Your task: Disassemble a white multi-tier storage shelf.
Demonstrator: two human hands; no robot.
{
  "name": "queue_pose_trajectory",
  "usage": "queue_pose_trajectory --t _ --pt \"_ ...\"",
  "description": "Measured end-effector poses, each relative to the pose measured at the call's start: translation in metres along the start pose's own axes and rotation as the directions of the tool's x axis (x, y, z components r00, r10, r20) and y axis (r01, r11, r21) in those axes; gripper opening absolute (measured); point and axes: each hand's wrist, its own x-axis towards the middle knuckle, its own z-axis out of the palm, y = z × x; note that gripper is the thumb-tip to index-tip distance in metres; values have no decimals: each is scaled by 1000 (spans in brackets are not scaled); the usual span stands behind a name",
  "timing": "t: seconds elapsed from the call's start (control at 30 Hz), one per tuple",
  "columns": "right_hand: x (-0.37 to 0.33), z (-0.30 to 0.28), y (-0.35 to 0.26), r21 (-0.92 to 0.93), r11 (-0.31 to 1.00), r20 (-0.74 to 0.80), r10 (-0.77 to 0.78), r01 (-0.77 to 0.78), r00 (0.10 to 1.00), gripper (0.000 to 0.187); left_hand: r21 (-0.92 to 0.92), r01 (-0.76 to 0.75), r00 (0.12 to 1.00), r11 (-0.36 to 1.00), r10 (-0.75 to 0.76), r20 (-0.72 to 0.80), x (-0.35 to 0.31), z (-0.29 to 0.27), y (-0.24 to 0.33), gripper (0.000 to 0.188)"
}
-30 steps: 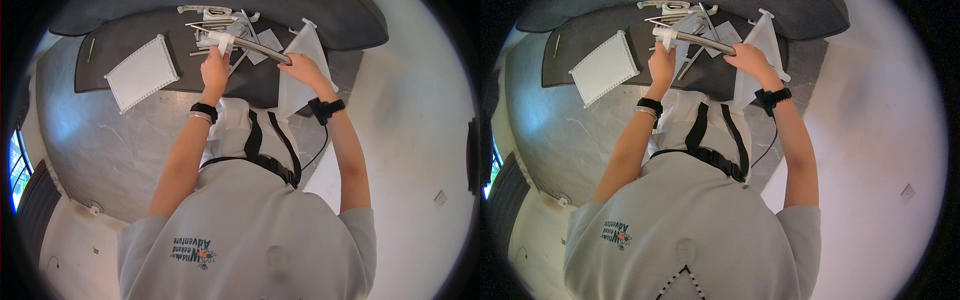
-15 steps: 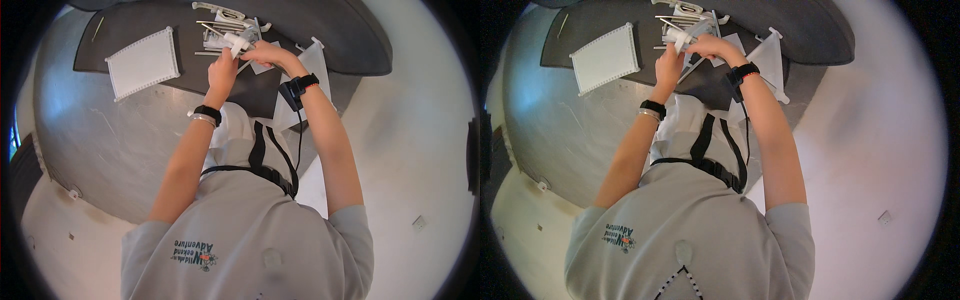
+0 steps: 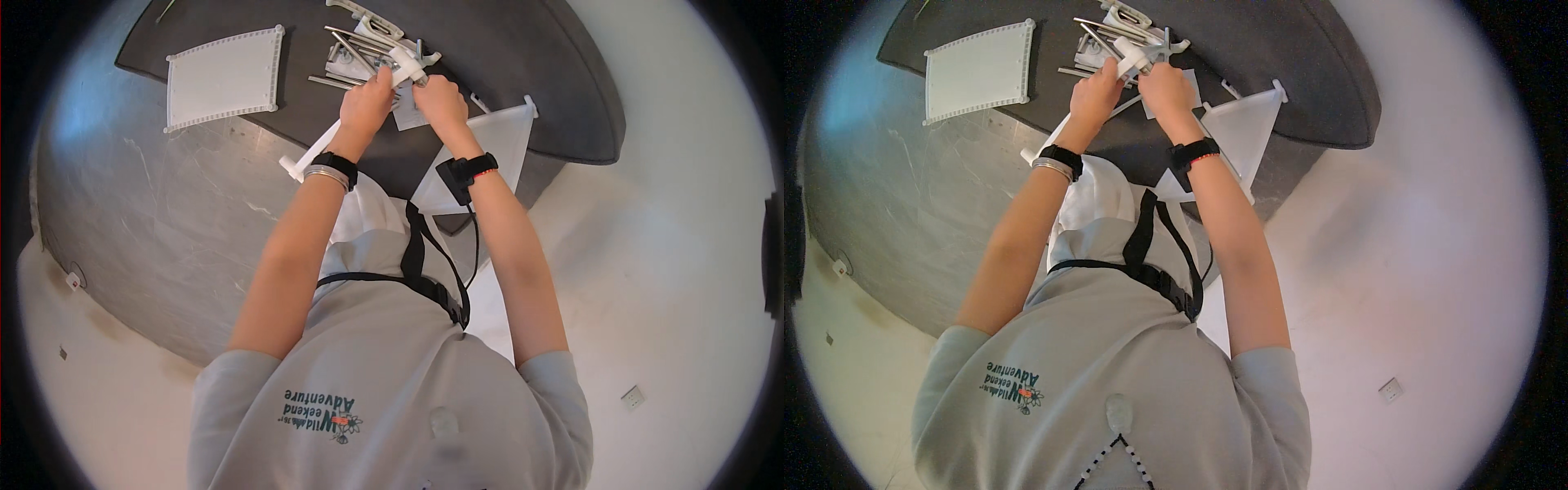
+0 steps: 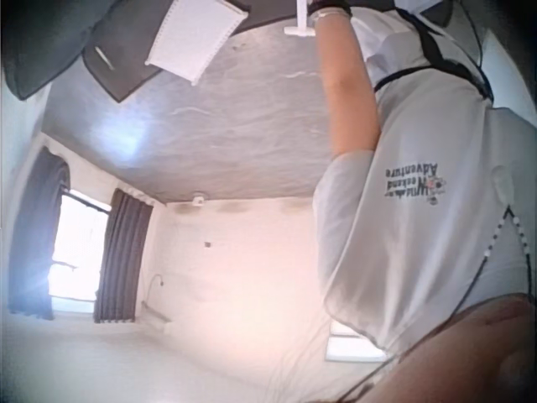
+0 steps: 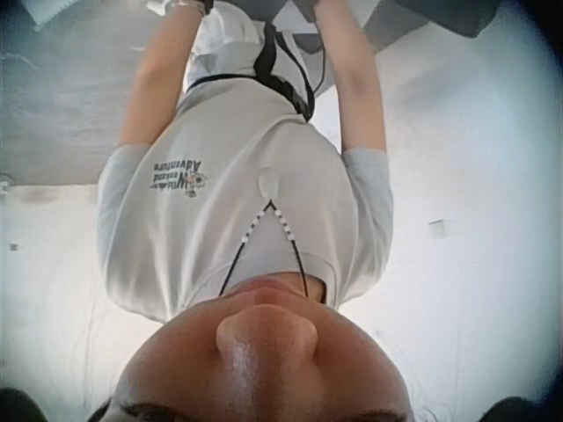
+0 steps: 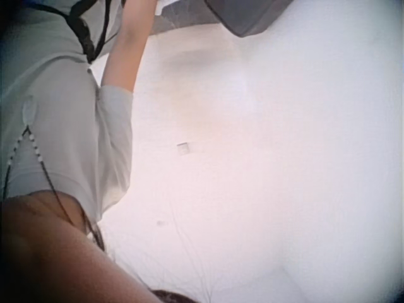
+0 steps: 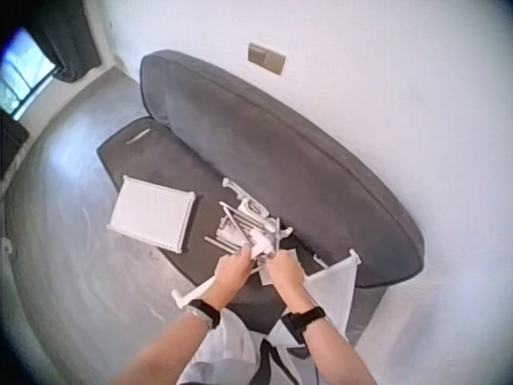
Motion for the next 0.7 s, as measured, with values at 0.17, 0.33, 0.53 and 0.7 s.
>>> queue_pose_trajectory --t 0.17,0.33,0.53,0.7 --pt "-2 1 -4 50 999 39 9 -11 999 34 -63 -79 997 995 77 -28 -1 -4 -10 26" --pt "5 10 11 94 993 35 -70 66 997 33 -106 -82 997 991 82 -8 -1 -6 -11 26" --pt "21 8 38 263 956 134 -168 128 977 30 -101 -72 997 992 75 34 -5 -1 6 26" --pt "28 -8 43 504 862 536 -273 -44 799 28 -96 -44 999 994 45 0 -9 -5 7 23"
